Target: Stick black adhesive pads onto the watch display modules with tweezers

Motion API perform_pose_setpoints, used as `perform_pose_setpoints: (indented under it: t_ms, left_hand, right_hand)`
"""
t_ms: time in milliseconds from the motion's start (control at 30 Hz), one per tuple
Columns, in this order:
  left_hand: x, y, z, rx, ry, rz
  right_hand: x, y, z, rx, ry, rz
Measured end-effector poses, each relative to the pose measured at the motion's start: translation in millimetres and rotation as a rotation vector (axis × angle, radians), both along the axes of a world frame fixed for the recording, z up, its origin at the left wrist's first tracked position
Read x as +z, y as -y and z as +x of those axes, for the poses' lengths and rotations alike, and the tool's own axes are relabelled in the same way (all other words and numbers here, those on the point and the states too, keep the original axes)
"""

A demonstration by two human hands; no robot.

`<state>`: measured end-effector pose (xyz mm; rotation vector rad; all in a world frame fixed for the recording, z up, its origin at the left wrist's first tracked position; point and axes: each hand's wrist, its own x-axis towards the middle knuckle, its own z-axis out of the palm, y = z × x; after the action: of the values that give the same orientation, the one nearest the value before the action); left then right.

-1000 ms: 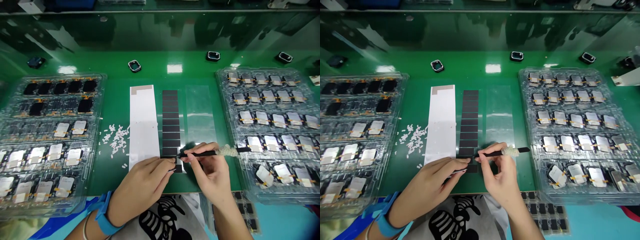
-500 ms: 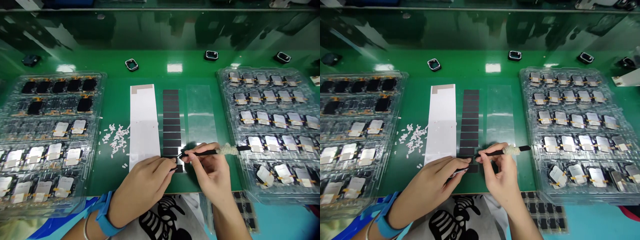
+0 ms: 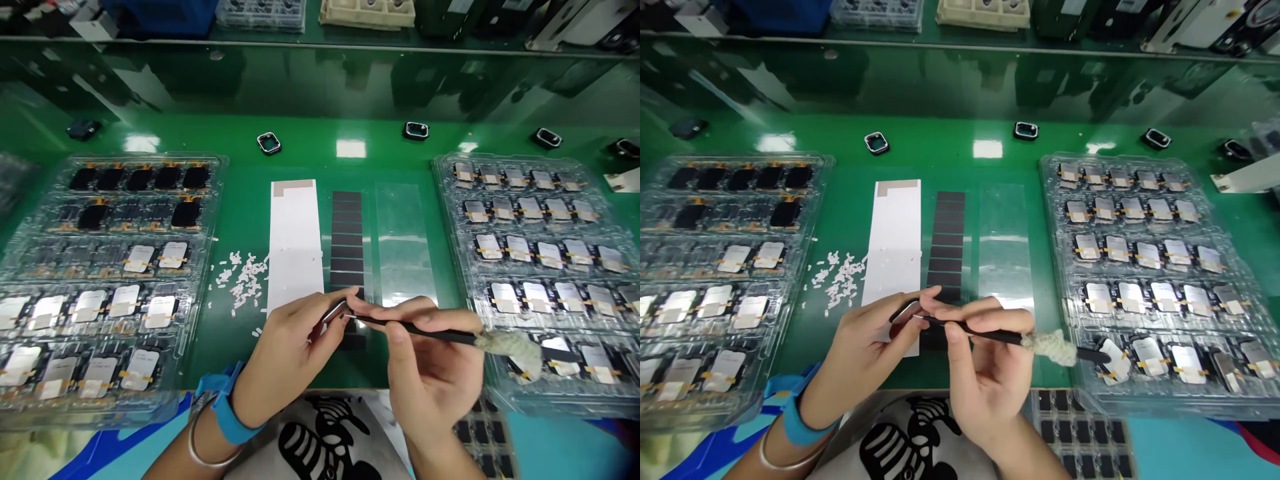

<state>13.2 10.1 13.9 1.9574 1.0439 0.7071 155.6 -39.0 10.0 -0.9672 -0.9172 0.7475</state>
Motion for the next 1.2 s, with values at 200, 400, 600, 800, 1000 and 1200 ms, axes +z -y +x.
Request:
perform_pose_setpoints:
  t_ms: [200, 400, 600, 800, 1000, 1200]
  left_hand:
    - [-3.8, 0.6, -2.2, 0.076, 0.024, -0.05]
    - [-8.1, 2.5, -4.8, 0.097, 0.069, -0.038]
    - [-9.9, 3.4, -6.7, 0.126, 0.006, 0.016]
    - [-8.5, 3.6, -8.1, 0.114, 0.026, 0.017]
    - [-10.5, 3.2, -9.3, 0.113, 0.042, -0.006]
    - [-10.2, 2.9, -9.7, 0.107, 0.063, -0.023]
  right_hand:
    - [-1.8, -8.6, -11.7, 0.028, 0.002, 0.048]
    - [2.3, -13.0, -20.4, -0.03, 0.066, 0.093]
    - [0.5, -15.4, -25.8, -0.035, 0.122, 0.1]
    - [-4.9, -17.7, -26.4, -0.028, 0.16, 0.125]
    - [-6.6, -18.9, -26.5, -0.028, 0.156, 0.115]
    - [-6.9, -19.0, -26.9, -0.047, 0.154, 0.103]
